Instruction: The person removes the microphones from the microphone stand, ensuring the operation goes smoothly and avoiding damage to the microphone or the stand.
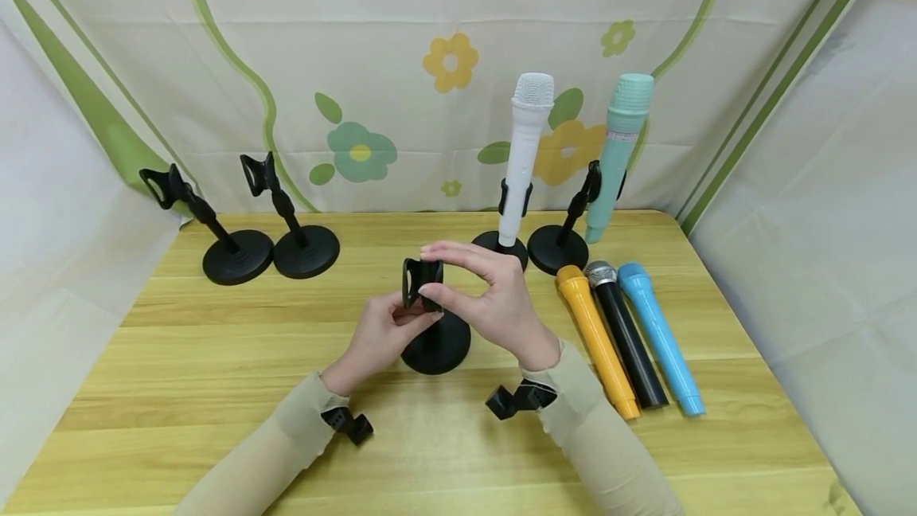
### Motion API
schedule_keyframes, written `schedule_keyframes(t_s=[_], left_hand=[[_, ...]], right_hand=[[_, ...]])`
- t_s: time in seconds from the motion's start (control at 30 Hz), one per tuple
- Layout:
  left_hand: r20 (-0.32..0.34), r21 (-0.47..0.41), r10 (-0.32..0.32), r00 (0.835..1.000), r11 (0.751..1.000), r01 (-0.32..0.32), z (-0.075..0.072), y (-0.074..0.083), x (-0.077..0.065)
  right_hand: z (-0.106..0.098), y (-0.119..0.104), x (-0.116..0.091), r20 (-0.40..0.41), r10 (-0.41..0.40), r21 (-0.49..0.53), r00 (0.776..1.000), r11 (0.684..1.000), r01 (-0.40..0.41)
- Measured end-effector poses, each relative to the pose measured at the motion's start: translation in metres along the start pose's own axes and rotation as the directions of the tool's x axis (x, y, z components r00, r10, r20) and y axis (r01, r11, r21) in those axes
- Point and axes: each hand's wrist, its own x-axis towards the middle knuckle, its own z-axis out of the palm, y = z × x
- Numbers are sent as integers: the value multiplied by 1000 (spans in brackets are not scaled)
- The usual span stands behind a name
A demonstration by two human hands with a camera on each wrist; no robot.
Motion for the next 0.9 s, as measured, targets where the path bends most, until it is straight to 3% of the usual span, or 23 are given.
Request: schedule_keyframes(t_s=[0.3, 0.67, 0.9], left_hand=[[3, -5, -13, 1000, 1000, 13, 0, -1, 0], [5, -9, 3, 1000, 1000, -3, 1, -2, 1], [13, -13, 27, 1000, 1000, -27, 2, -33, 4]], right_hand=[[5, 4, -1, -42, -107, -55, 993, 993, 104], [10, 10, -6, -95, -125, -64, 988, 991, 119], [13, 11, -8, -103, -119, -70, 988, 991, 112]])
